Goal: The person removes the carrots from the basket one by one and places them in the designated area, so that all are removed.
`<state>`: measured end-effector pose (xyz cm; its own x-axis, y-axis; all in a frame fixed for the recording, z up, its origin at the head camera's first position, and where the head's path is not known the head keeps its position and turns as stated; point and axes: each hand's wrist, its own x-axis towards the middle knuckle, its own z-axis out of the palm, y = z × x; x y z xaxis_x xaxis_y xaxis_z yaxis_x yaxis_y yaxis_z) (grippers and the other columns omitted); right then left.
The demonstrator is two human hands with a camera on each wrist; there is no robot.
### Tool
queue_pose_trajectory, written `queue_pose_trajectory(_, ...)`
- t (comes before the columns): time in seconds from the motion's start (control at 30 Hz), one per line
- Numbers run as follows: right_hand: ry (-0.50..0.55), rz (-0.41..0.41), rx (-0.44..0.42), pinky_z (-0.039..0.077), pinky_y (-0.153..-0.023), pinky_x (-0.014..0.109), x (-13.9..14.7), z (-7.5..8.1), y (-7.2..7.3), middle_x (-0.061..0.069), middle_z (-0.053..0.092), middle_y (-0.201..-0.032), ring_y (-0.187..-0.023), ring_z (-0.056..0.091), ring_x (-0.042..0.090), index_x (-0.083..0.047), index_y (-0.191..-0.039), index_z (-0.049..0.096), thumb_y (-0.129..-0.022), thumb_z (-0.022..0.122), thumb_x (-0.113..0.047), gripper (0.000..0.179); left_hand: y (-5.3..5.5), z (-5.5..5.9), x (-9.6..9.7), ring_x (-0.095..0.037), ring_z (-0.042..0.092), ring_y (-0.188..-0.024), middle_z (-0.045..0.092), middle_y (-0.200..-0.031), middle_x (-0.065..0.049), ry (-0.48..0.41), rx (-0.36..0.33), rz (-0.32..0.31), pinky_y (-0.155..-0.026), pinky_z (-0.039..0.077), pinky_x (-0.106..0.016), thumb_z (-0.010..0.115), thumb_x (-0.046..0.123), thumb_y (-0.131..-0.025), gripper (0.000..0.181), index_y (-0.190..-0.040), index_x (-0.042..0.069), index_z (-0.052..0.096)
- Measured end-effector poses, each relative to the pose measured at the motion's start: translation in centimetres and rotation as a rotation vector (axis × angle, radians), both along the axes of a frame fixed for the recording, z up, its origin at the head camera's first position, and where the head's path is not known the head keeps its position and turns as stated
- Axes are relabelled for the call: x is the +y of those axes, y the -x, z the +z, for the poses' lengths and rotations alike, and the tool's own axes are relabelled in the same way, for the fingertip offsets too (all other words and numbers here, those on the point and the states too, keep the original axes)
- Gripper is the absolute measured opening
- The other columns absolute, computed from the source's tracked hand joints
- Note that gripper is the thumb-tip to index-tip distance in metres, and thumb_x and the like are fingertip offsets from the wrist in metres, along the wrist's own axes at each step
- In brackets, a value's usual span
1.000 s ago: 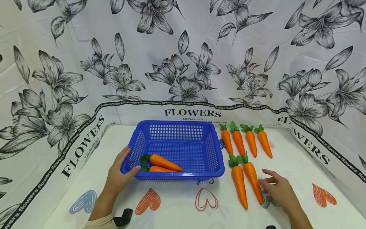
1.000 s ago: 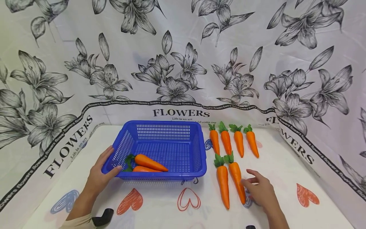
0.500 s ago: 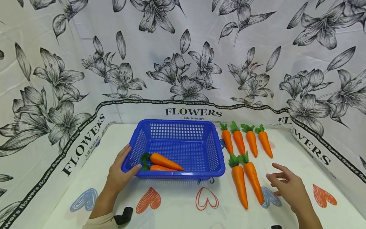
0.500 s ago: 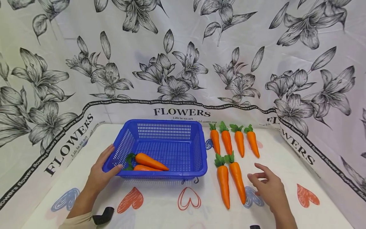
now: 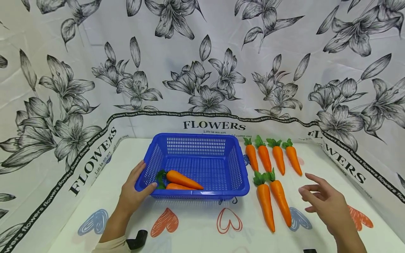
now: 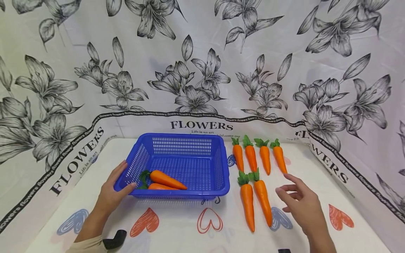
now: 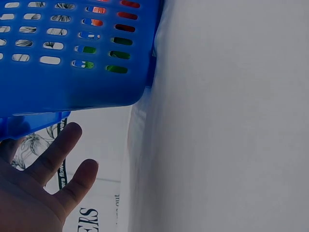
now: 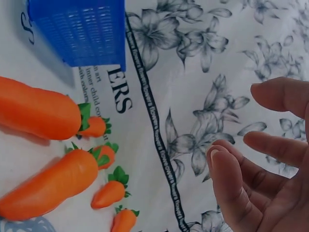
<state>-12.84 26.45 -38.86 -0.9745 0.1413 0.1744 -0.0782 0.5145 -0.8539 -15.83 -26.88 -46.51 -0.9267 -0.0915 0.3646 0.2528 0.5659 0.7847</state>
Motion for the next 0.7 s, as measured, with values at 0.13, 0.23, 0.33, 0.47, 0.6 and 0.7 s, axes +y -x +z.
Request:
queue_pose_trajectory(0.13, 0.024, 0.021, 0.036, 0.058, -0.056, 0.038, -0.2, 0.8, -0.3, -0.006, 0.066, -0.094, -0.075, 0.065, 0.013, -0.008, -0.142, 0.045, -0.091, 0.069, -0.024, 0.059, 0.0, 0.0, 0.0, -0.039, 0.024, -0.139, 0.025, -0.156, -0.006, 0.004, 0.000, -0.001, -0.100, 0.027, -0.069, 0.072, 0.031, -0.084, 0.078, -0.151, 0.014, 0.035)
queue_pose_trajectory(0.23, 0.048, 0.058, 0.071, 0.057, -0.056, 0.038, -0.5, 1.5, -0.5, -0.006, 0.066, -0.095, -0.076, 0.066, 0.014, -0.010, -0.142, 0.046, -0.092, 0.068, -0.017, 0.055, 0.0, 0.0, 0.0, -0.039, 0.024, -0.139, 0.025, -0.156, -0.006, 0.009, -0.002, 0.003, -0.099, 0.027, -0.069, 0.072, 0.032, -0.084, 0.078, -0.151, 0.014, 0.035)
queue_pose_trajectory(0.33, 0.056, 0.099, 0.113, 0.057, -0.056, 0.038, -0.9, 2.3, -0.6, -0.003, 0.066, -0.098, -0.079, 0.066, 0.014, -0.011, -0.142, 0.047, -0.092, 0.067, -0.012, 0.054, 0.0, 0.1, 0.1, -0.040, 0.024, -0.139, 0.026, -0.156, -0.007, 0.015, -0.006, 0.006, -0.100, 0.027, -0.069, 0.071, 0.032, -0.084, 0.078, -0.151, 0.014, 0.035)
queue_pose_trajectory(0.47, 0.031, 0.128, 0.180, 0.057, -0.056, 0.038, -1.6, 3.3, -0.5, -0.001, 0.064, -0.102, -0.083, 0.065, 0.013, -0.011, -0.143, 0.047, -0.092, 0.066, -0.008, 0.054, 0.0, 0.2, 0.1, -0.040, 0.024, -0.138, 0.025, -0.156, -0.007, 0.019, -0.007, 0.007, -0.099, 0.028, -0.069, 0.071, 0.032, -0.084, 0.078, -0.151, 0.013, 0.034)
queue_pose_trajectory(0.6, 0.050, 0.170, 0.250, 0.057, -0.056, 0.035, -2.4, 4.3, -0.2, 0.003, 0.063, -0.104, -0.084, 0.064, 0.014, -0.009, -0.141, 0.048, -0.091, 0.065, -0.001, 0.054, 0.0, 0.0, 0.0, -0.040, 0.024, -0.138, 0.025, -0.156, -0.007, 0.012, -0.007, 0.005, -0.099, 0.027, -0.069, 0.071, 0.032, -0.084, 0.079, -0.151, 0.013, 0.034)
queue_pose_trajectory(0.7, 0.074, 0.202, 0.291, 0.057, -0.057, 0.033, -3.2, 5.1, 0.0, 0.005, 0.062, -0.104, -0.083, 0.064, 0.015, -0.007, -0.139, 0.050, -0.089, 0.065, 0.004, 0.053, 0.0, -0.1, 0.0, -0.040, 0.024, -0.139, 0.025, -0.156, -0.007, 0.007, -0.006, 0.002, -0.099, 0.027, -0.069, 0.072, 0.031, -0.084, 0.078, -0.151, 0.014, 0.034)
